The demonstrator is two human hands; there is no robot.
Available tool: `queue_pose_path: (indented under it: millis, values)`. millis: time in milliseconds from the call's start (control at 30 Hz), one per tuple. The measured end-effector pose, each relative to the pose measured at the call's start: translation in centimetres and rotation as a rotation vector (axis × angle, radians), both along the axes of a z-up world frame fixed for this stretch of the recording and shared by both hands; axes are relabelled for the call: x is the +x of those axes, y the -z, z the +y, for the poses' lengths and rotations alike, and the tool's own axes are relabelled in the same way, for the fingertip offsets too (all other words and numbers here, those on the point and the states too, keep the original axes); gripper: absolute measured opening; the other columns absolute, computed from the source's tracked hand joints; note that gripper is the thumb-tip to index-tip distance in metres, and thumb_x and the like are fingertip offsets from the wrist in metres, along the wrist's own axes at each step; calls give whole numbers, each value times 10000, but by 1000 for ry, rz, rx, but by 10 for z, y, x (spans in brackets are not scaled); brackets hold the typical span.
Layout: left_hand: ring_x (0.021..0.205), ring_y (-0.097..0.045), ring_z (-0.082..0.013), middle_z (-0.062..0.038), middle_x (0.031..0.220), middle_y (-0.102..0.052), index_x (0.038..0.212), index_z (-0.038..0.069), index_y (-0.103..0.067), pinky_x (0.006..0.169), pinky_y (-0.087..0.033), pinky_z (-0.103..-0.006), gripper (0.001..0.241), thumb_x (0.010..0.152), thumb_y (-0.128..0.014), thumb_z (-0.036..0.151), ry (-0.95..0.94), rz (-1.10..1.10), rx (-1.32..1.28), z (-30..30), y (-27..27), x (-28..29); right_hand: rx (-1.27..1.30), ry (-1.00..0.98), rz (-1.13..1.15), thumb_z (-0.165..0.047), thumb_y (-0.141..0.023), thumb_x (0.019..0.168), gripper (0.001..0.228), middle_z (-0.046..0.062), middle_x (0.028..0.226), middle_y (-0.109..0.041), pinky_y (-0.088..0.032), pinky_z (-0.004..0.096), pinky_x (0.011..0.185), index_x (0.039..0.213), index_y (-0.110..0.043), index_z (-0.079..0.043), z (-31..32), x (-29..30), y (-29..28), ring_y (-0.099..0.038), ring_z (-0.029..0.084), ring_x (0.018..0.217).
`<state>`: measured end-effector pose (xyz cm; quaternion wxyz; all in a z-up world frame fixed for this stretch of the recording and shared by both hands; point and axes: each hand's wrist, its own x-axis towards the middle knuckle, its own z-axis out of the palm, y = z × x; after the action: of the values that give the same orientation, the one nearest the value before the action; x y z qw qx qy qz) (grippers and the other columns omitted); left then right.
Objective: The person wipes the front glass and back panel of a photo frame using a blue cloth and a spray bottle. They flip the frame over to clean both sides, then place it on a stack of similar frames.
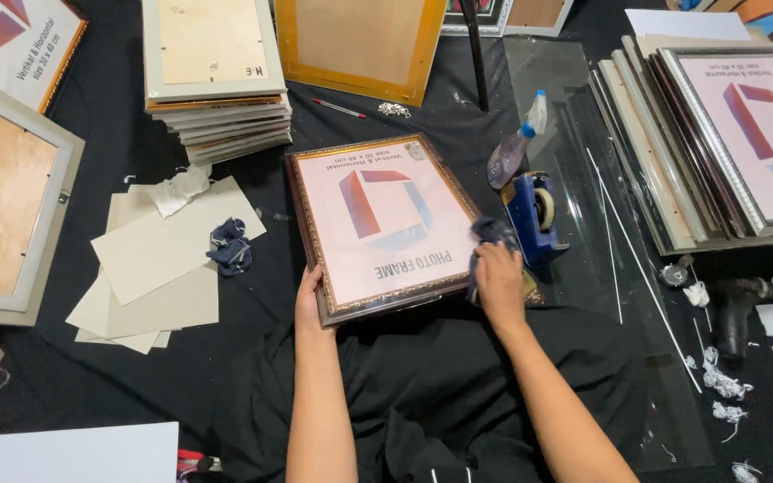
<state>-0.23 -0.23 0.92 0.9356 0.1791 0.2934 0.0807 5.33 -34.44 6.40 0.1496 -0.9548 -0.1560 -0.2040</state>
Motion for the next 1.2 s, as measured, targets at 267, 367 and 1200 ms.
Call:
queue_pose_path:
  millis: [267, 367, 1200]
  values:
    - [1272, -624, -339, -165, 1428, -597, 1481, 243, -544, 1035, -534, -500, 541, 962, -633, 121, 13, -5, 47, 2, -22, -6, 105, -103, 13, -207, -465, 1109, 225, 116, 1192, -678, -400, 430, 1125, 1160, -656, -100, 77, -21, 47, -622, 318, 1229]
    - [1300, -602, -333, -148, 1455, -576, 1503, 251, -518, 1066, -513, -486, 560, 968, -636, 137, 30, 4, 66, 2, 0, -2, 117, -303, -5, -188, -493, 1082, 194, 145, 1152, -674, -430, 429, 1106, 1136, -640, -75, 159, -63, 13, -631, 333, 1205]
    - [1261, -631, -351, -153, 1394, -628, 1420, 260, -612, 1033, -539, -504, 464, 971, -634, 144, 23, -9, 15, 19, 5, -5, -145, -283, 303, -451, -656, 953, 608, -27, 1505, -499, -349, 526, 1186, 1508, -479, -277, -36, -12, -53, -430, 286, 1452]
